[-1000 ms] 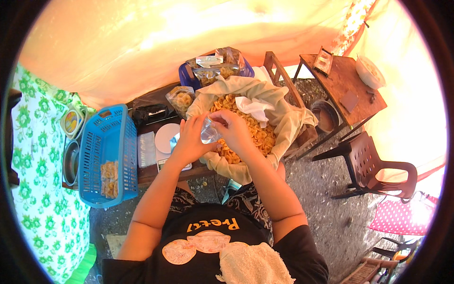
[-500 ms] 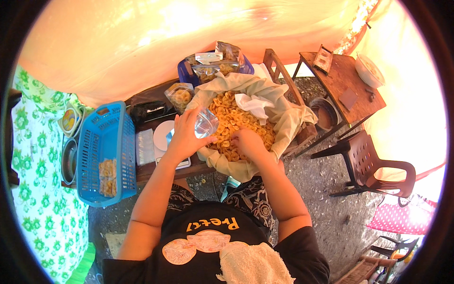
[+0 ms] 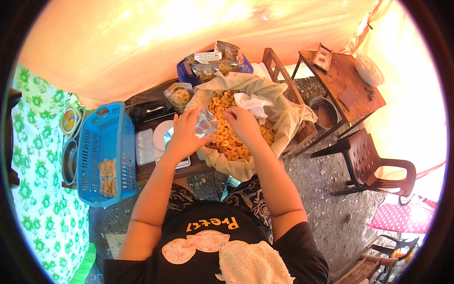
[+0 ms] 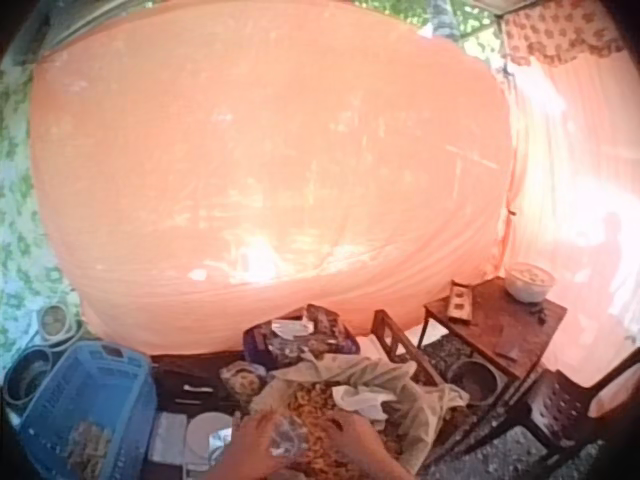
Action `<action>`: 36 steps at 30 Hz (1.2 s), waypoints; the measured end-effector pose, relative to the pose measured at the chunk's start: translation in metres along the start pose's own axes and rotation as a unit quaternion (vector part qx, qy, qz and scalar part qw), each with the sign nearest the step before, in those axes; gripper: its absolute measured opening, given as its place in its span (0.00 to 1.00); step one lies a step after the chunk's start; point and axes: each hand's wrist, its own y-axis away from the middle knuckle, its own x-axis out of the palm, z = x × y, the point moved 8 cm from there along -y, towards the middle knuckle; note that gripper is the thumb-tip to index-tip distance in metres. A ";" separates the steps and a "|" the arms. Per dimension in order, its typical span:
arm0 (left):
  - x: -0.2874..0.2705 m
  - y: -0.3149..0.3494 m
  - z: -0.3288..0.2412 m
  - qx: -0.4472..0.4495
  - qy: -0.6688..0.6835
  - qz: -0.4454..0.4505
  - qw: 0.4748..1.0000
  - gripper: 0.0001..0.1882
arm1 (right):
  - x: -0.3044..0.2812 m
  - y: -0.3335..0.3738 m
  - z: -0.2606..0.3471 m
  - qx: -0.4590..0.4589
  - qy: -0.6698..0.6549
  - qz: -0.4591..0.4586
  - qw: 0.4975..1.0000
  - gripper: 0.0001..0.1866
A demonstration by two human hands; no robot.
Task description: The person scoops fried snacks from a cloth bag into small plastic bags, weighs each bag on a digital scale, and places the filled bags into a blue basket. The person repeats this process multiple times, adjusting the contents to reach the target weight.
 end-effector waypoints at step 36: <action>0.004 0.009 0.006 -0.005 -0.039 0.012 0.999 0.52 | -0.010 -0.018 0.016 -0.029 -0.029 0.117 0.992 0.12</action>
